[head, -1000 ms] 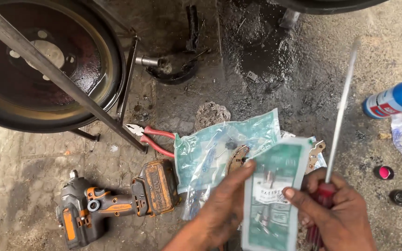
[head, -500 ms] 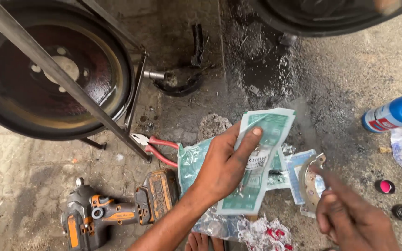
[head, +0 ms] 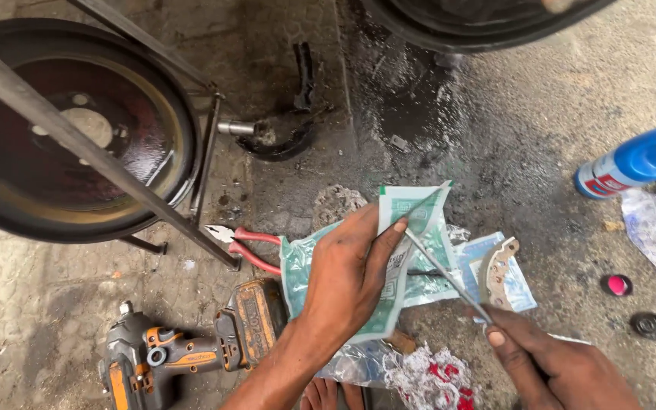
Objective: Replacing or repairing drum brake components on a vehicle.
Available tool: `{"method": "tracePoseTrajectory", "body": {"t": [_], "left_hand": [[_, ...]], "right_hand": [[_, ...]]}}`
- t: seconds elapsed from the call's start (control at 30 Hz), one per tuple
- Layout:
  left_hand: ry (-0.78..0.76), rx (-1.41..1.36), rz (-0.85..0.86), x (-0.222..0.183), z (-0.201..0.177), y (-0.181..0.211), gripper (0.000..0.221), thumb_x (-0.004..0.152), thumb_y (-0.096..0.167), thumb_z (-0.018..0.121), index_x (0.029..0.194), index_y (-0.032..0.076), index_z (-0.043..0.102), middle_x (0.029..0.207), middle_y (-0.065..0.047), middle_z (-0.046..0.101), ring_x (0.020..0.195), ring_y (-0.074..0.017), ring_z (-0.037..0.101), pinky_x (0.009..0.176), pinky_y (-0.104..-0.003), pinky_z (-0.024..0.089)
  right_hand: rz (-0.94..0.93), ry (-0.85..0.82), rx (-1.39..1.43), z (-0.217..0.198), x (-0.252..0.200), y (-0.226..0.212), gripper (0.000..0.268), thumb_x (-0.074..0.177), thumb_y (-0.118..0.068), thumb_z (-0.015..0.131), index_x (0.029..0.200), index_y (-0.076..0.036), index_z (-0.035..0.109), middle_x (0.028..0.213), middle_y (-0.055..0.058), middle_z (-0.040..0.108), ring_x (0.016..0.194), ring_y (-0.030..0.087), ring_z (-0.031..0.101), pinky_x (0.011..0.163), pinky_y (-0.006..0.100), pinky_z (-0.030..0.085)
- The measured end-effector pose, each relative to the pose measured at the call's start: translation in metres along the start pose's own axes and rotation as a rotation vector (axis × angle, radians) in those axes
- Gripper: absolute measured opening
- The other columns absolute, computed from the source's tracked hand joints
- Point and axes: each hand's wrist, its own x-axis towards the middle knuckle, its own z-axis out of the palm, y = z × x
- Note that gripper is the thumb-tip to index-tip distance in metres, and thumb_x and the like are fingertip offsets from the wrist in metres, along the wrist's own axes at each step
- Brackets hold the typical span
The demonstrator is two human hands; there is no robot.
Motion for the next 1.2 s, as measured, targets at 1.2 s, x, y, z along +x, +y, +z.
{"method": "tracePoseTrajectory", "body": {"t": [1.2], "left_hand": [[-0.05, -0.481, -0.639, -0.046, 0.04, 0.025, 0.039, 0.099, 0.033, 0.058, 0.111, 0.001, 0.078, 0.07, -0.002, 0.073, 0.061, -0.006, 0.061, 0.054, -0.027, 0.052]], "right_hand": [[-0.148, 0.205, 0.339, 0.013, -0.008, 0.082, 0.044, 0.085, -0.023, 0.077, 0.129, -0.019, 0.076, 0.109, 0.003, 0.074, 0.092, 0.015, 0.076, 0.074, 0.033, 0.061]]}}
